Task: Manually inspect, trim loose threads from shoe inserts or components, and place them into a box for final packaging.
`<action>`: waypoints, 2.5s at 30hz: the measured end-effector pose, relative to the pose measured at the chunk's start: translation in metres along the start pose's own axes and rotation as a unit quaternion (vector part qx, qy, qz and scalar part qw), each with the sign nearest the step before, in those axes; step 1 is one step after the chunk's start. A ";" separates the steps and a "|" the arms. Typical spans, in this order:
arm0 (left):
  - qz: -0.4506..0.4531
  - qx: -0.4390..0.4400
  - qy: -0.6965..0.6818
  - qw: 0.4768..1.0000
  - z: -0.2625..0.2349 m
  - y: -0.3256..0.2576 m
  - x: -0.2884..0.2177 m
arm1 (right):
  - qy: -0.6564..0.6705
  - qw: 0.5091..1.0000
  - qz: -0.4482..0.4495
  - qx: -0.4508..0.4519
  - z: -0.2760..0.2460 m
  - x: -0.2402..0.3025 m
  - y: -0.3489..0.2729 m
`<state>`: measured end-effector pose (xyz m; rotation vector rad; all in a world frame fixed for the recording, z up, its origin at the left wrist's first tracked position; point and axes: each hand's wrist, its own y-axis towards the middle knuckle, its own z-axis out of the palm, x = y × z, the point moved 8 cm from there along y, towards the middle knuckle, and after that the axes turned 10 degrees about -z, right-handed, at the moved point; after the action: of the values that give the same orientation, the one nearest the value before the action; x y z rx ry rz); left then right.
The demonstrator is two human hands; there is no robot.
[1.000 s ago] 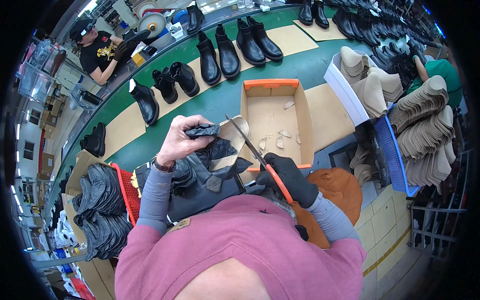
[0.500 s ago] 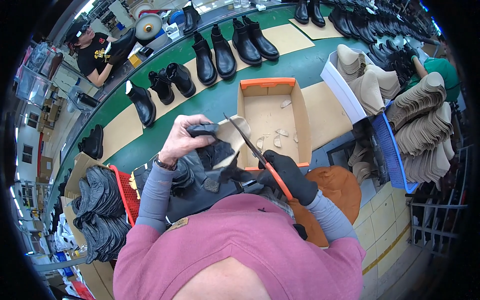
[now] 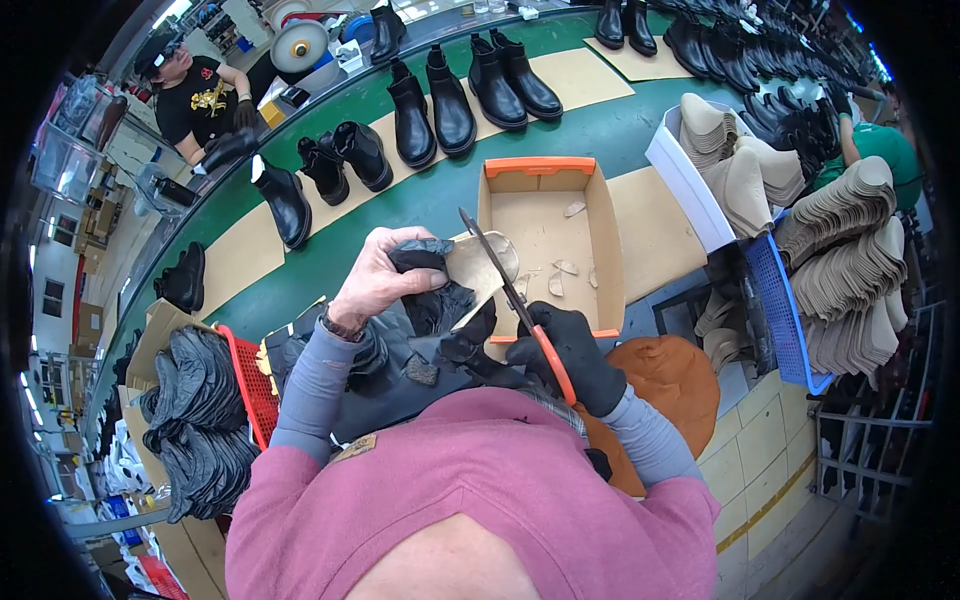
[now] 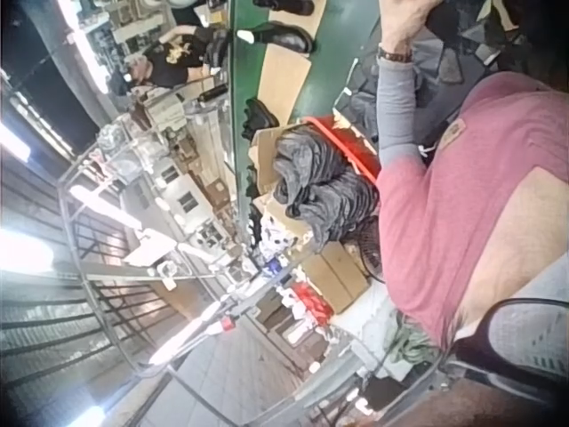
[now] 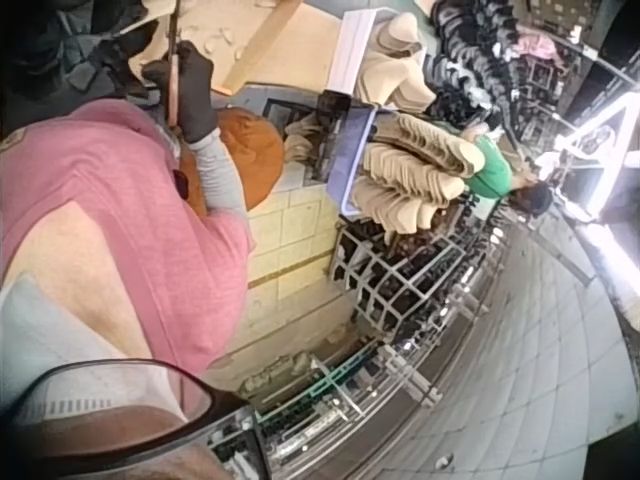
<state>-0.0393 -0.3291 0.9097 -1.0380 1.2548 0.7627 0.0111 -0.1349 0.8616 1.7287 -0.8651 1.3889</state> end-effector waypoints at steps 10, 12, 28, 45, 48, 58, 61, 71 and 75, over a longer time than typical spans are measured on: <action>-0.021 0.059 -0.052 0.997 0.017 0.015 0.015 | 0.030 0.994 -0.107 -0.023 -0.010 0.014 0.002; -0.021 0.069 -0.050 0.996 0.017 0.017 0.014 | 0.037 0.997 -0.069 0.004 -0.006 -0.012 0.006; 0.007 0.072 -0.003 0.997 0.021 0.019 0.027 | -0.321 0.937 -0.123 0.065 -0.022 -0.031 -0.001; 0.361 0.058 0.182 0.913 0.033 -0.066 -0.069 | -0.029 0.966 -0.200 0.161 0.042 0.049 0.068; 0.344 -0.020 0.240 0.907 0.022 -0.069 -0.072 | 0.011 0.964 -0.193 0.184 0.053 0.075 0.060; 0.159 -0.118 0.273 0.941 -0.018 -0.068 -0.041 | 0.095 0.995 0.000 -0.020 0.012 0.059 0.077; 0.222 -0.159 0.319 0.908 -0.029 -0.075 -0.042 | 0.093 0.986 -0.078 -0.115 0.000 0.074 0.079; 0.241 -0.298 0.380 0.842 -0.040 -0.087 -0.041 | -0.276 0.847 -0.412 0.191 0.075 0.162 0.045; 0.255 -0.277 0.432 0.819 -0.039 -0.091 -0.041 | -0.157 0.931 -0.329 0.008 0.023 0.161 0.057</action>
<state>0.0211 -0.3960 0.9682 -1.6505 2.2354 1.1679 0.0036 -0.1918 1.0241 2.0313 -0.3602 0.6853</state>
